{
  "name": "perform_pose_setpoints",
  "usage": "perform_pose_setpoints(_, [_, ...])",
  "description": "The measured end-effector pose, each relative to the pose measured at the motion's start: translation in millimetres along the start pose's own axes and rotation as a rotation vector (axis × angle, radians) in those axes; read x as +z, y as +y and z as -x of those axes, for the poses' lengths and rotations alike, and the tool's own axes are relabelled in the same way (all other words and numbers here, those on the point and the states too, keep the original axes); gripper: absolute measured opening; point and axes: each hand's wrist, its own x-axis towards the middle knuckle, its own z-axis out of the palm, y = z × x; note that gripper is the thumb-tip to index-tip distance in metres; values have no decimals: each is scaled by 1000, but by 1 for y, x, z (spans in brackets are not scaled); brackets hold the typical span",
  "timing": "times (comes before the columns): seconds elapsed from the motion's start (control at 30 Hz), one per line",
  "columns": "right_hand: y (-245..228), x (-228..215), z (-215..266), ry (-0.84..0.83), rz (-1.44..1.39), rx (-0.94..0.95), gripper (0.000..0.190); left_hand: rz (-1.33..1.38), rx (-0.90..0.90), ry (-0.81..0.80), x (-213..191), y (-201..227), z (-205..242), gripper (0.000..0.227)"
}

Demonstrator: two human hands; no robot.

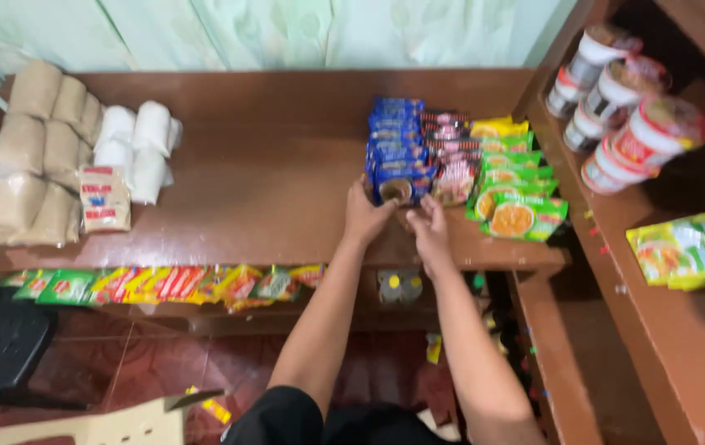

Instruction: Stocking and organizing various noodle and snack packs on grocery shelves.

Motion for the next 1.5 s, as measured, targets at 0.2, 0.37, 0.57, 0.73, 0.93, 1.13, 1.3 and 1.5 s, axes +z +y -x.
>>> perform_pose_setpoints(0.2, [13,1,-6,82,85,36,76,-226,66,-28,-10,38,5,97])
perform_pose_setpoints(0.37, [18,-3,-13,48,-52,50,71,-349,87,-54,-6,47,5,100])
perform_pose_setpoints(0.57, [26,-6,-11,4,-21,-14,70,-372,99,-67,-12,62,16,72])
perform_pose_setpoints(0.73, [10,-3,-5,3,-67,-10,71,-55,248,47,-19,41,12,69])
perform_pose_setpoints(0.93, [-18,0,11,-2,97,-172,92,412,-66,-59,-33,36,5,75])
perform_pose_setpoints(1.13, [-63,8,35,-80,310,-159,77,532,-13,-294,-38,40,7,72])
perform_pose_setpoints(1.3, [-62,7,33,65,403,-119,72,556,-12,-368,-40,45,6,67])
perform_pose_setpoints(1.5, [-2,-15,4,-44,-265,-60,72,907,-151,-78,-7,-66,-24,59])
